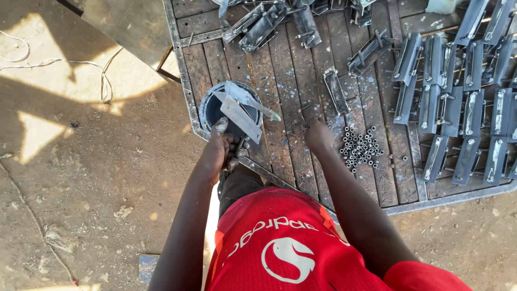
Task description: Applying filler material to metal brackets using a spatula on a workbench
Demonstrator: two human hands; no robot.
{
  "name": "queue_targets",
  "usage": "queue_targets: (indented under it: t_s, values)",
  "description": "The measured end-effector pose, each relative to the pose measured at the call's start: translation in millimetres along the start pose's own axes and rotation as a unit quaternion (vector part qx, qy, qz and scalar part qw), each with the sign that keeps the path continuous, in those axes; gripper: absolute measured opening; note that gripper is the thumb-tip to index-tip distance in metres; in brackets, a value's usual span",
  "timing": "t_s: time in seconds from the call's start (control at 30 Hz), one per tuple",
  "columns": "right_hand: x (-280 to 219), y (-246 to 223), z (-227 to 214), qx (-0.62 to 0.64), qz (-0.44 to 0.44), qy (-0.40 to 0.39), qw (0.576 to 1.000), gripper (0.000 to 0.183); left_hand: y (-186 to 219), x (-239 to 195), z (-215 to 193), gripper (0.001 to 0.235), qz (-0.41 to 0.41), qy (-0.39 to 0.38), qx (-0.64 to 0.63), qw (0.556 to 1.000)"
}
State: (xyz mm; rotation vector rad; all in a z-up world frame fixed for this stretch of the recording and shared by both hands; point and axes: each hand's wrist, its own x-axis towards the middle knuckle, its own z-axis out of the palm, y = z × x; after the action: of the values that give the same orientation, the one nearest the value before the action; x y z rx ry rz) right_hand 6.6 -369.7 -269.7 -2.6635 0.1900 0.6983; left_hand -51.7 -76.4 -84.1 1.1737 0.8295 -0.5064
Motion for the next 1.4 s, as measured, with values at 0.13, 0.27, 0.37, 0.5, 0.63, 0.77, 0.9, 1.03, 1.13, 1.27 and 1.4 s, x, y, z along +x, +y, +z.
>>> queue_targets:
  t_s: [0.13,0.27,0.37,0.5,0.63,0.77,0.9,1.03,1.13,1.27,1.4]
  values:
    - [-17,0,-29,0.080,0.011,0.024,0.996,0.027,25,-22,11,0.069,-0.002,-0.005,0.000,1.000]
    - [-43,-40,-80,0.226,-0.027,0.100,0.969,0.024,11,2,-11,0.077,0.002,0.014,0.021,1.000]
    - [-68,-89,-120,0.296,-0.047,0.108,0.948,0.025,4,5,-23,0.080,0.008,0.023,0.017,1.000]
    - [-89,-137,-144,0.267,-0.128,0.032,0.955,0.055,-7,20,-33,0.093,0.007,0.002,0.008,1.000]
    - [-58,-136,-98,0.183,-0.178,-0.002,0.967,0.031,-10,15,-35,0.087,0.028,0.022,-0.013,0.999]
    - [-52,-131,-84,0.266,-0.170,-0.032,0.948,0.025,-12,16,-47,0.091,0.036,0.028,-0.036,0.998]
    - [-47,-130,-82,0.317,-0.168,-0.039,0.933,0.031,-15,28,-55,0.097,0.026,0.001,-0.021,0.999]
    - [-53,-137,-90,0.322,-0.158,-0.041,0.933,0.035,-11,20,-45,0.092,0.018,0.004,-0.030,0.999]
    - [-51,-138,-92,0.271,-0.155,-0.060,0.948,0.046,-1,8,-32,0.087,0.014,0.037,-0.033,0.999]
    - [-58,-141,-100,0.231,-0.167,-0.044,0.958,0.050,8,10,-27,0.085,0.009,0.002,-0.026,1.000]
    - [-67,-147,-114,0.188,-0.106,-0.010,0.976,0.044,21,1,-13,0.082,0.004,0.000,-0.044,0.999]
